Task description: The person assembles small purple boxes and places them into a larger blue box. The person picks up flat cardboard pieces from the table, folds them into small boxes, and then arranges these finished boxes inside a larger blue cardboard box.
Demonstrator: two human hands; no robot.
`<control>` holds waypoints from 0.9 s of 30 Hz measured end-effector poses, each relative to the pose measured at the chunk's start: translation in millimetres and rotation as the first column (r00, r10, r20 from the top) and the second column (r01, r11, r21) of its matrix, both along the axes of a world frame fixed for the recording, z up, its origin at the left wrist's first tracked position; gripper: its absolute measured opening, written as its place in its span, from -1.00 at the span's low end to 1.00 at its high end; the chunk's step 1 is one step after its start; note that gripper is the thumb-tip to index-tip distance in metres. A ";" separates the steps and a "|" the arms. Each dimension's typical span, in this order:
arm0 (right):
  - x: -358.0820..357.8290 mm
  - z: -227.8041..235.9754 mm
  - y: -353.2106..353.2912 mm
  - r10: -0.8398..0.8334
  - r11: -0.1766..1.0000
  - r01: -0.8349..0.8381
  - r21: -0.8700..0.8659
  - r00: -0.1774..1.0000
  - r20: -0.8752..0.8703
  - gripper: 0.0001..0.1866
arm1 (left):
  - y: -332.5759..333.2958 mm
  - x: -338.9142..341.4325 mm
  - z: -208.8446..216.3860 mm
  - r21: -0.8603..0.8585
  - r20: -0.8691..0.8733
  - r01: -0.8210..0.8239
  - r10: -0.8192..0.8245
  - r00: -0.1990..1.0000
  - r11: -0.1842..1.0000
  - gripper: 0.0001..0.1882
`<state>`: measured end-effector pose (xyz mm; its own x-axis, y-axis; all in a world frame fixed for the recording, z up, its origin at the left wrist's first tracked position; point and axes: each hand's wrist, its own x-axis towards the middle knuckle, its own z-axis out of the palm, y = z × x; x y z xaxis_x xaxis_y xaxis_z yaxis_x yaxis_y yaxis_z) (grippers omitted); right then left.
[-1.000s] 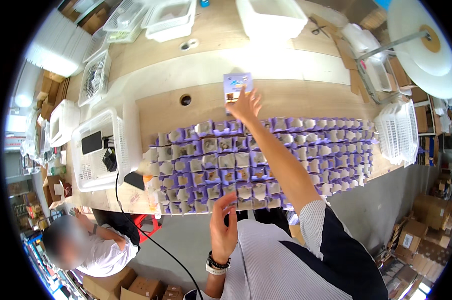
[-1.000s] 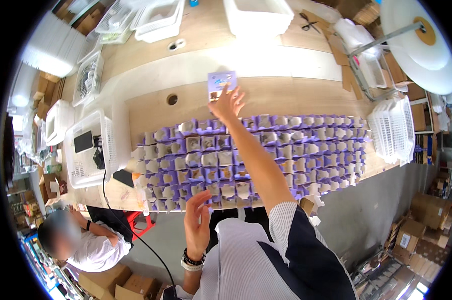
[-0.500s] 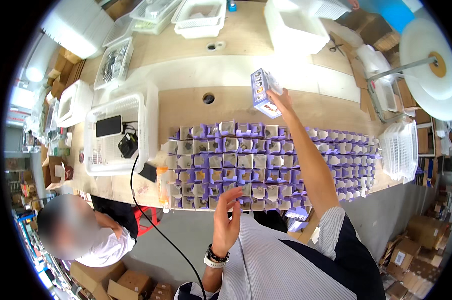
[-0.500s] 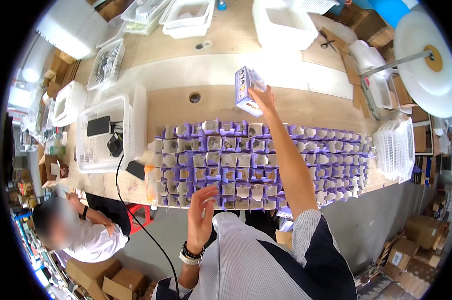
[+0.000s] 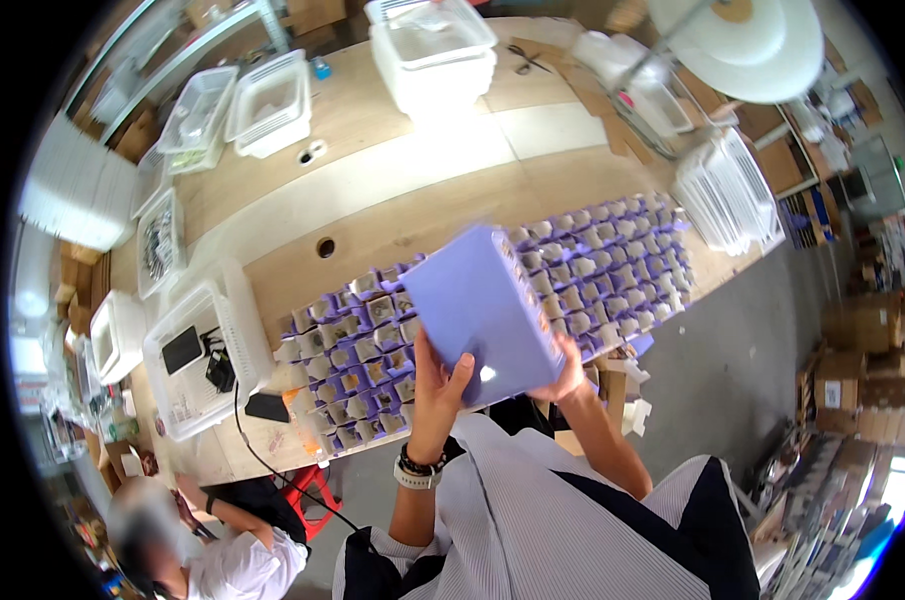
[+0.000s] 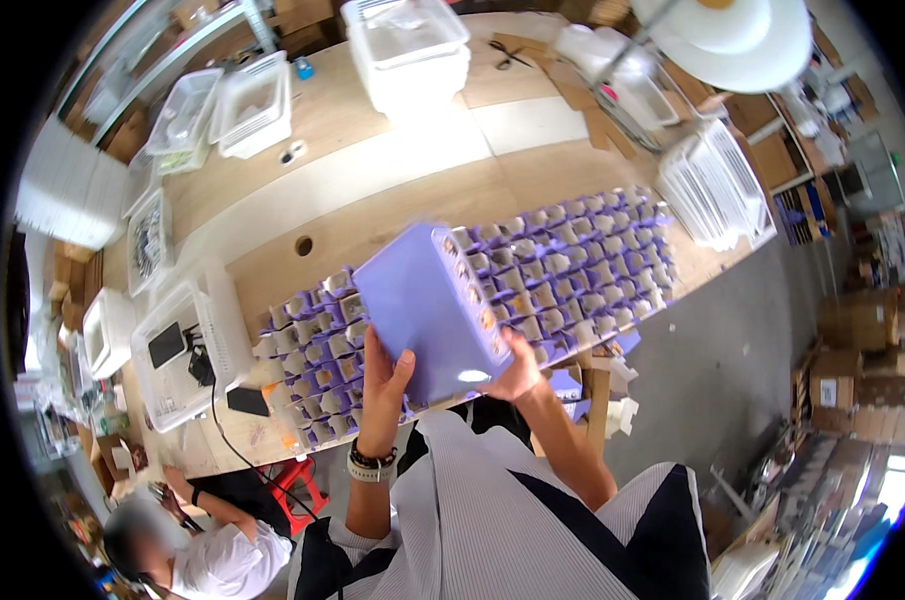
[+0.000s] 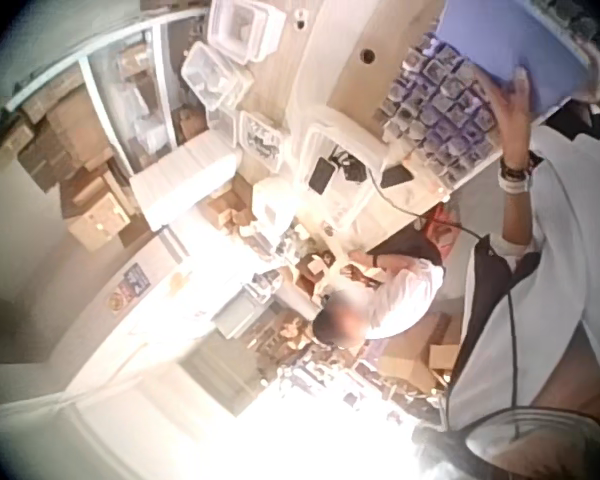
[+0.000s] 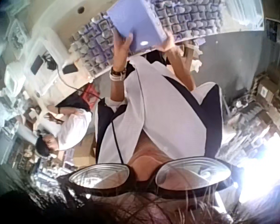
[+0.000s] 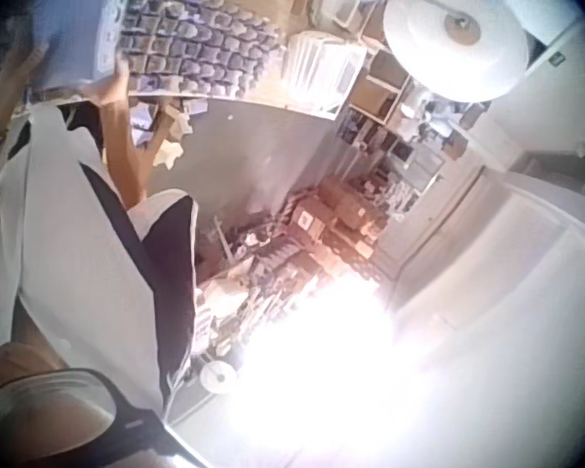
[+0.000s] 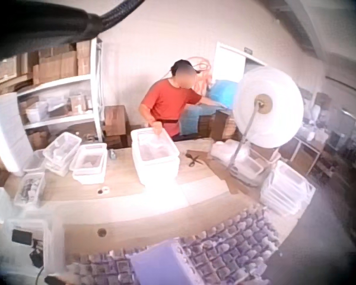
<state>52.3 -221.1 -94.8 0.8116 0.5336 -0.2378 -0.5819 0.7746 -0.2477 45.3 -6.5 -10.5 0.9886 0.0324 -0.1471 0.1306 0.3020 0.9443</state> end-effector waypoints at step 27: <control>-117.3 88.7 -13.7 0.445 -0.436 0.753 -0.494 0.657 0.609 -0.30 | -59.4 -59.5 14.3 0.553 0.138 -0.067 -0.012 0.990 0.830 -0.43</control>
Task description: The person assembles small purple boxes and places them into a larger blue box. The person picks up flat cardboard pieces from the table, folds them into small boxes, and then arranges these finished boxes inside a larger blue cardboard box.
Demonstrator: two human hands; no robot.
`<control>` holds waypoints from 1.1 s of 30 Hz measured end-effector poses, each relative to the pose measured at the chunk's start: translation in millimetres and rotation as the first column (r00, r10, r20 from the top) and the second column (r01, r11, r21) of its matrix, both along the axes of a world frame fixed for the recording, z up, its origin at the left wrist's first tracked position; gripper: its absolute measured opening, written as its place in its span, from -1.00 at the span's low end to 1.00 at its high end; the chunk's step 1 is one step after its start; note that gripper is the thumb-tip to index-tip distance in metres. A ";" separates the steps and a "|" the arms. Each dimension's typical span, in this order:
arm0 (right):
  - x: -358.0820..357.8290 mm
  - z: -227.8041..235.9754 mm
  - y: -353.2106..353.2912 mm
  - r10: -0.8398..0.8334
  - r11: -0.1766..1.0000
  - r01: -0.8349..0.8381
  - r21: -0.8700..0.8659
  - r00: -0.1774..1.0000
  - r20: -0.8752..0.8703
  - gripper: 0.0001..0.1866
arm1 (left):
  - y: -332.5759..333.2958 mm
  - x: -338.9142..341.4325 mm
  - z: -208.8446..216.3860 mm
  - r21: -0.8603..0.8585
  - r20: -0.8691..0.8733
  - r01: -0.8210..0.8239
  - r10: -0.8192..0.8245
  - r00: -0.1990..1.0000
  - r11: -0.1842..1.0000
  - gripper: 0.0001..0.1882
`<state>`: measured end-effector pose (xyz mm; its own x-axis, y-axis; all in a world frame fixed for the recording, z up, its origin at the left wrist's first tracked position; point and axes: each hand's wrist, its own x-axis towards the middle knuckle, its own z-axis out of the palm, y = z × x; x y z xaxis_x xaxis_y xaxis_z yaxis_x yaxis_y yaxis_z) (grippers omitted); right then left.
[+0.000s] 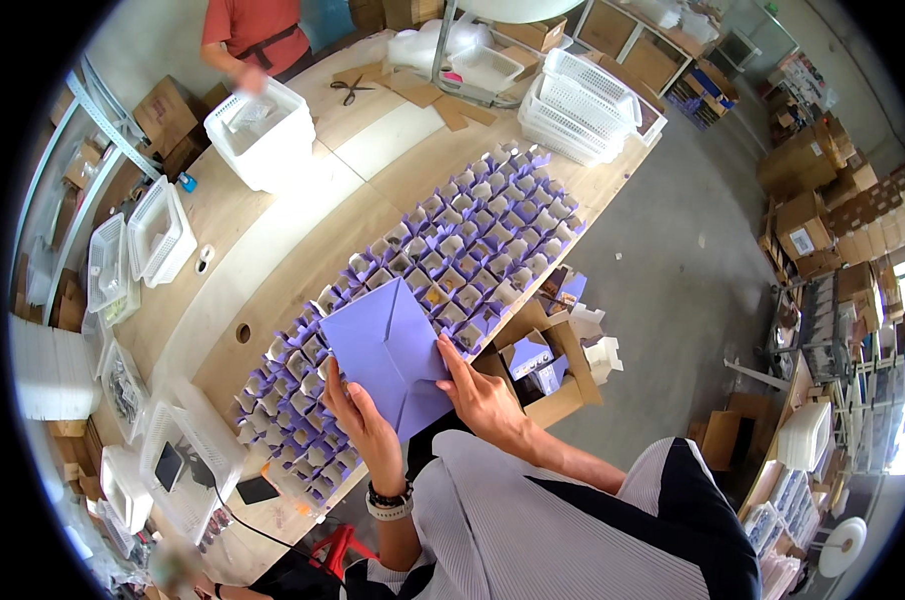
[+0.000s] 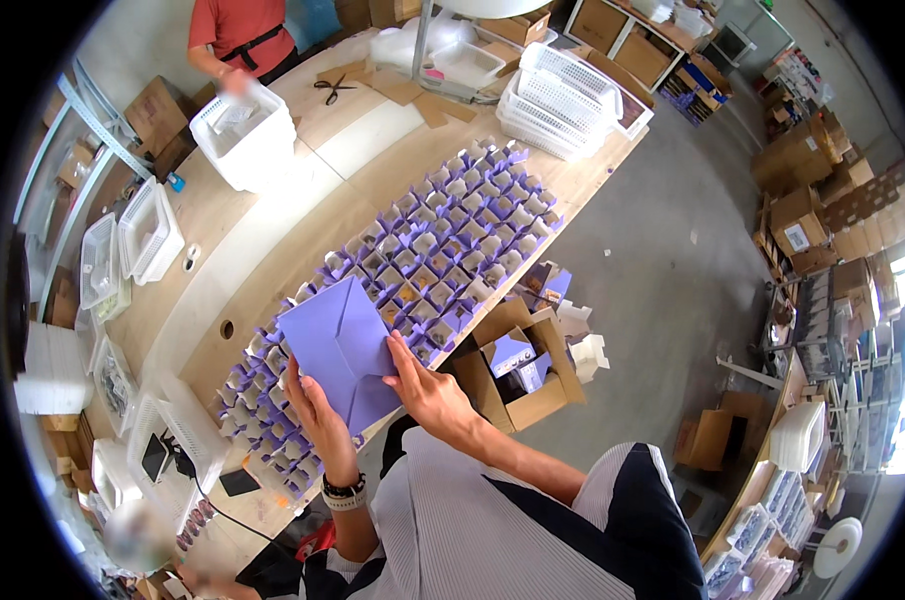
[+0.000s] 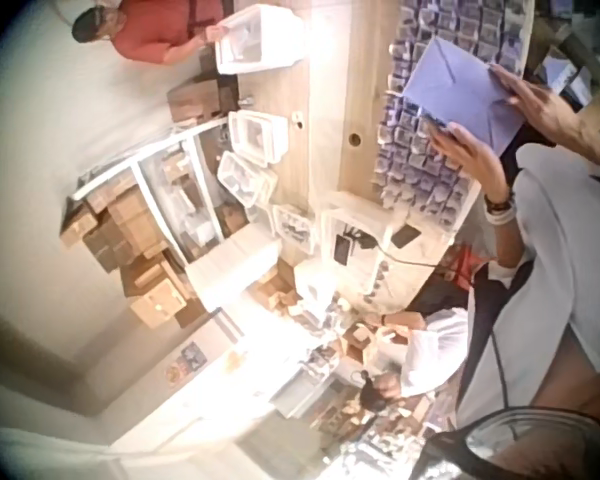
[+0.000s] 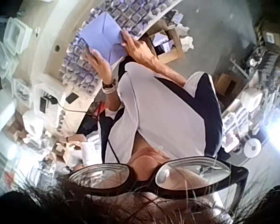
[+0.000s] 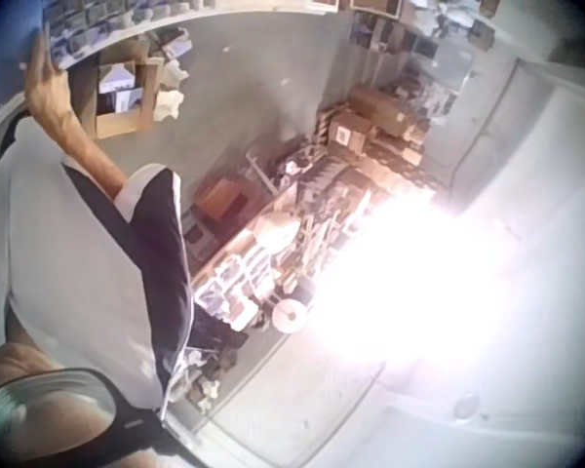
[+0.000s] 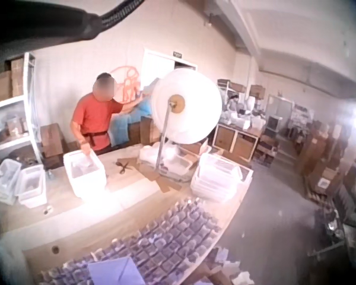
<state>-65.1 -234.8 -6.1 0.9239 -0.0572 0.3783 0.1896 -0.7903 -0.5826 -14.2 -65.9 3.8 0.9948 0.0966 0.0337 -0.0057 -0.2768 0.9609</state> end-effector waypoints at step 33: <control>-75.5 2.9 12.6 0.118 0.605 0.284 0.744 0.892 -0.437 -0.55 | 13.6 -60.7 -4.8 0.205 -0.007 0.164 -0.166 0.986 0.965 -0.05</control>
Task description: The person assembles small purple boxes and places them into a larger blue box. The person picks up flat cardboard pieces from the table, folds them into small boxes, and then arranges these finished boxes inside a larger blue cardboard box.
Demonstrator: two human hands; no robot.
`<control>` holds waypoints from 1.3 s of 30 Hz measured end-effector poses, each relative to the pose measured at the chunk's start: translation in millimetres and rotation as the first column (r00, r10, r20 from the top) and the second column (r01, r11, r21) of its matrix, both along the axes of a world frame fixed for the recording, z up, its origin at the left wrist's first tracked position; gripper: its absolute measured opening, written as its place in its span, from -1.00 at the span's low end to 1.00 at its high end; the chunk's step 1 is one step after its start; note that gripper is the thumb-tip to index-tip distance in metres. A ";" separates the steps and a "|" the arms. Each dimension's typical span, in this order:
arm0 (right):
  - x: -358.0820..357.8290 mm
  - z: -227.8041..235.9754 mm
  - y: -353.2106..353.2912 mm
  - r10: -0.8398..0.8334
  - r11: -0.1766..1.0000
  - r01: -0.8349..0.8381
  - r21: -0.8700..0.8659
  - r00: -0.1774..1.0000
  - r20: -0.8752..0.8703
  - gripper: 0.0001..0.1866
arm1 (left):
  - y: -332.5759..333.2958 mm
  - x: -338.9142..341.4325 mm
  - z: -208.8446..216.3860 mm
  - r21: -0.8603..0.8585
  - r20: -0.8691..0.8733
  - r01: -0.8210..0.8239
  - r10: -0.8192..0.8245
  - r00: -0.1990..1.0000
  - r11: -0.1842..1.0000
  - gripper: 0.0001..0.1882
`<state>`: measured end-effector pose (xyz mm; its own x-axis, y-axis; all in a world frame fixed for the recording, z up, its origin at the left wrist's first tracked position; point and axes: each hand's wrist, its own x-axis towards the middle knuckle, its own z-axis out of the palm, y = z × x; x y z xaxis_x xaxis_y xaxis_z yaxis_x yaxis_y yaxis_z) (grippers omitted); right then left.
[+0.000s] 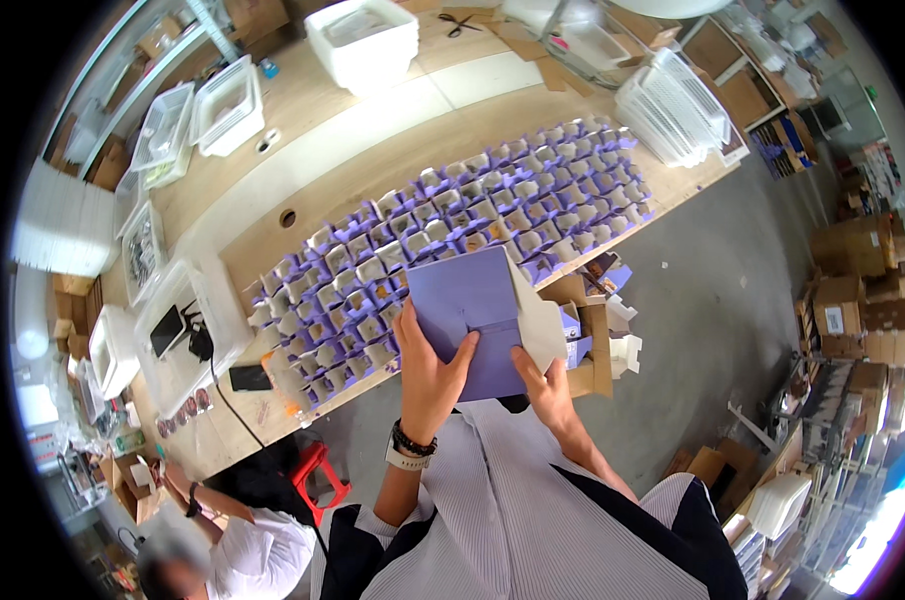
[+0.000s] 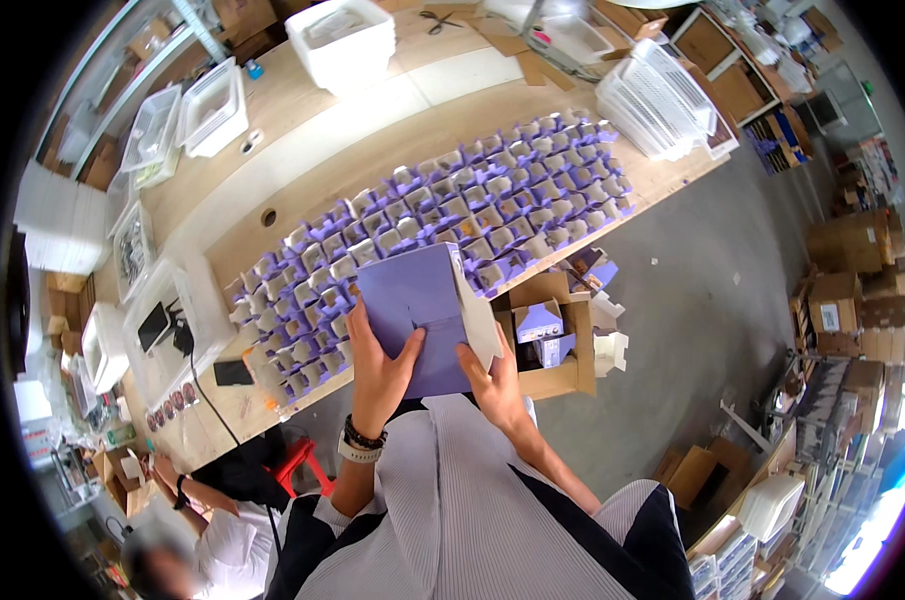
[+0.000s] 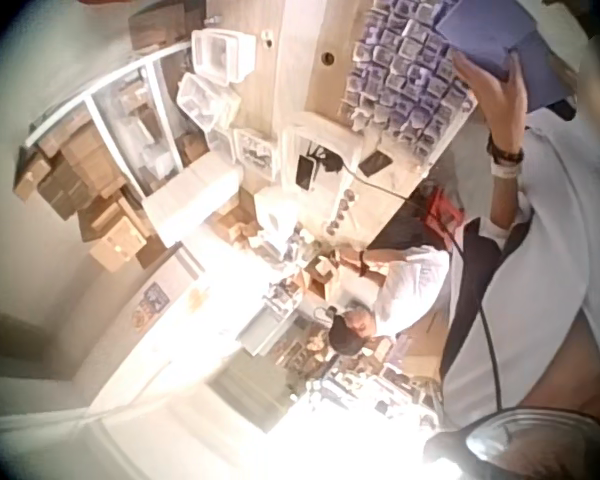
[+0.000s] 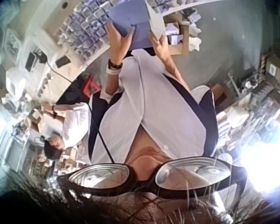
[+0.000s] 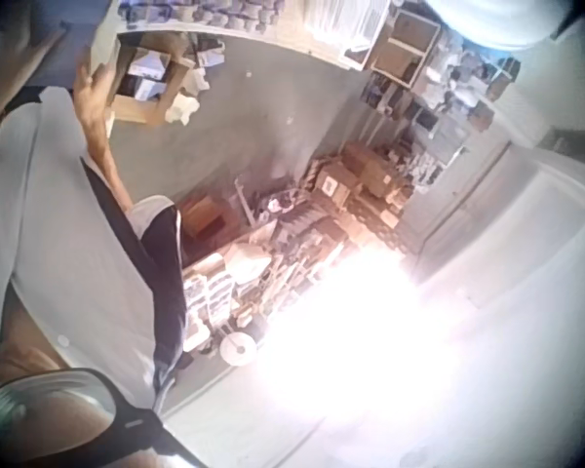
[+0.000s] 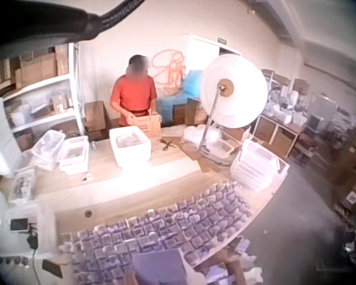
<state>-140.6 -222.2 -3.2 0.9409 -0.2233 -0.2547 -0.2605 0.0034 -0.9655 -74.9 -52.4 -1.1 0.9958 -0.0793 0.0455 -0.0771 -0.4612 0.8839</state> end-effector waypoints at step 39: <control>34.5 -7.1 94.6 -0.088 0.993 0.092 0.071 0.994 -0.067 -0.34 | 156.6 21.6 13.1 -0.348 -0.219 -0.126 0.050 0.975 0.929 -0.65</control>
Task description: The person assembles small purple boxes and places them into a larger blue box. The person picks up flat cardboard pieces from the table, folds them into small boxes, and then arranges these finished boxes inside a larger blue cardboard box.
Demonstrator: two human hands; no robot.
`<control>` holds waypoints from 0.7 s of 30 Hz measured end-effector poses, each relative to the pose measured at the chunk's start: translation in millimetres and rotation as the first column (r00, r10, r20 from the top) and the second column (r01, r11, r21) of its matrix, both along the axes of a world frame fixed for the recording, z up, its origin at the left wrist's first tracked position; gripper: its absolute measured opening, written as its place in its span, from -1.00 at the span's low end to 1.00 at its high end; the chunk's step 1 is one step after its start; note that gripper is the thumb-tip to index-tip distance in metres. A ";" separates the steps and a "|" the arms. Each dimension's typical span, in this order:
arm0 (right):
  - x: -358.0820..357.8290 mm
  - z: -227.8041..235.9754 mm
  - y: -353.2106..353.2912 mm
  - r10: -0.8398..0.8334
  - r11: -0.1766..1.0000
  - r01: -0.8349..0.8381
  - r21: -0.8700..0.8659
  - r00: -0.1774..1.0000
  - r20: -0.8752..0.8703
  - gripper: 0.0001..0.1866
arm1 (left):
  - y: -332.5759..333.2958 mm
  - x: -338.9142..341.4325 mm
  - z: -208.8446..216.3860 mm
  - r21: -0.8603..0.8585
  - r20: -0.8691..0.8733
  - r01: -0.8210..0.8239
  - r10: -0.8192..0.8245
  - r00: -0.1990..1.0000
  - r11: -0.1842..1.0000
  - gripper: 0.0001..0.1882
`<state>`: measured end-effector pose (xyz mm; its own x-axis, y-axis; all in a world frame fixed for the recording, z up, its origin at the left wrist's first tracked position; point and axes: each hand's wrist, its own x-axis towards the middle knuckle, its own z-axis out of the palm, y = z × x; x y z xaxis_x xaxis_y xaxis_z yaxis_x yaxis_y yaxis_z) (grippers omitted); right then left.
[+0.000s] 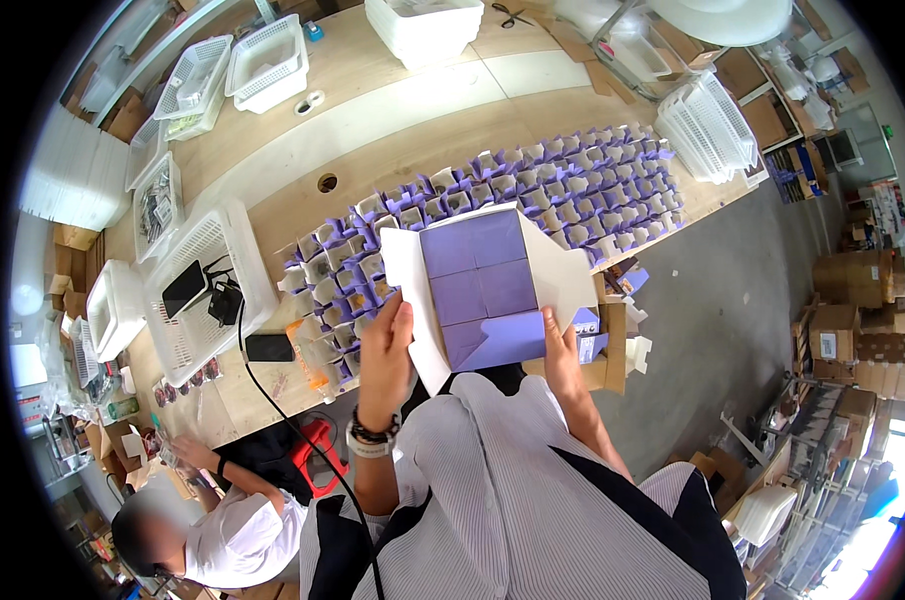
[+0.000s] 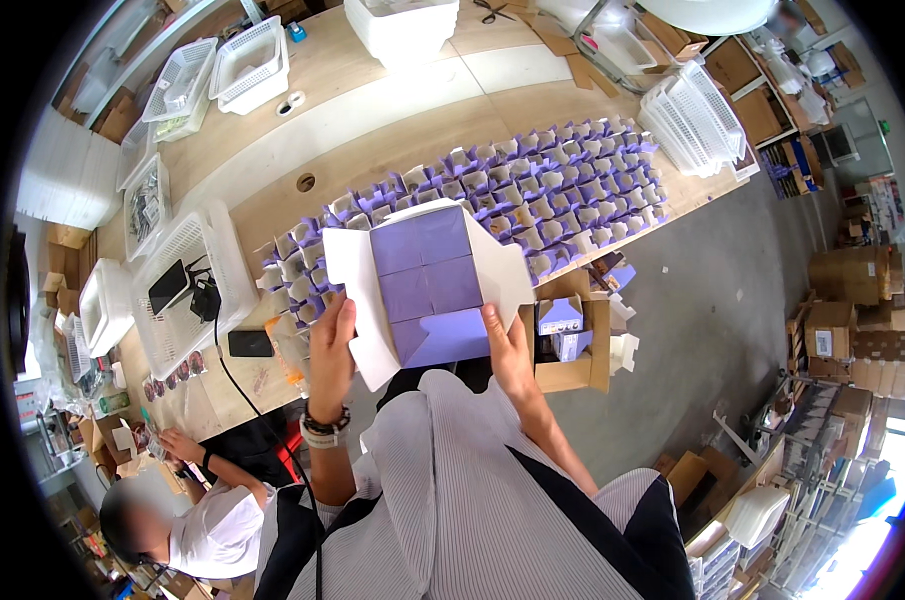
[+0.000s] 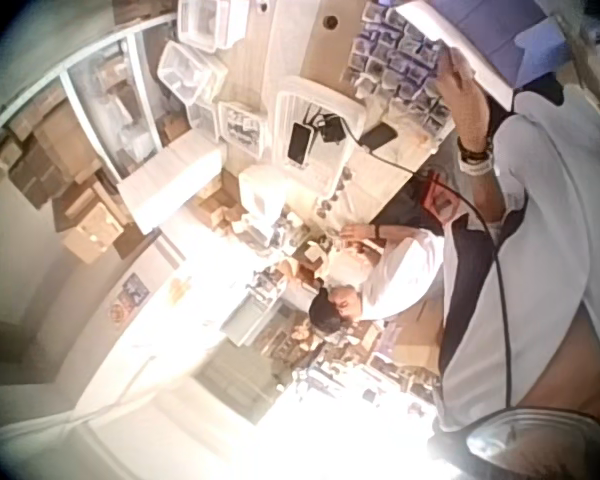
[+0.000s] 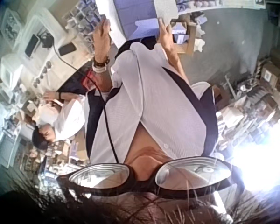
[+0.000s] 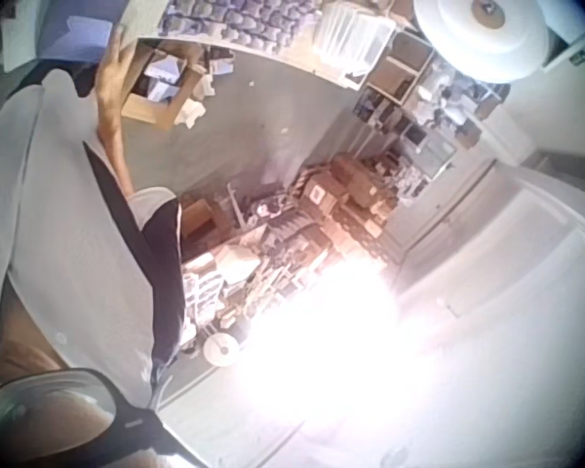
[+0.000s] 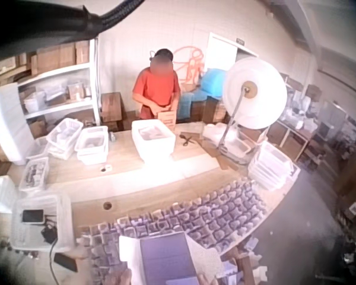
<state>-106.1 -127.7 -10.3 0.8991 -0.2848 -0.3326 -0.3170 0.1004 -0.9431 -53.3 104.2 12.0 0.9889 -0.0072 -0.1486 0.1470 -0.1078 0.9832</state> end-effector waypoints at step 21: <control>-5.9 -47.7 -14.7 -0.269 0.950 0.270 0.157 0.963 -0.029 -0.47 | 9.8 0.5 -47.1 -0.826 -0.014 0.110 -0.214 0.977 0.553 -0.48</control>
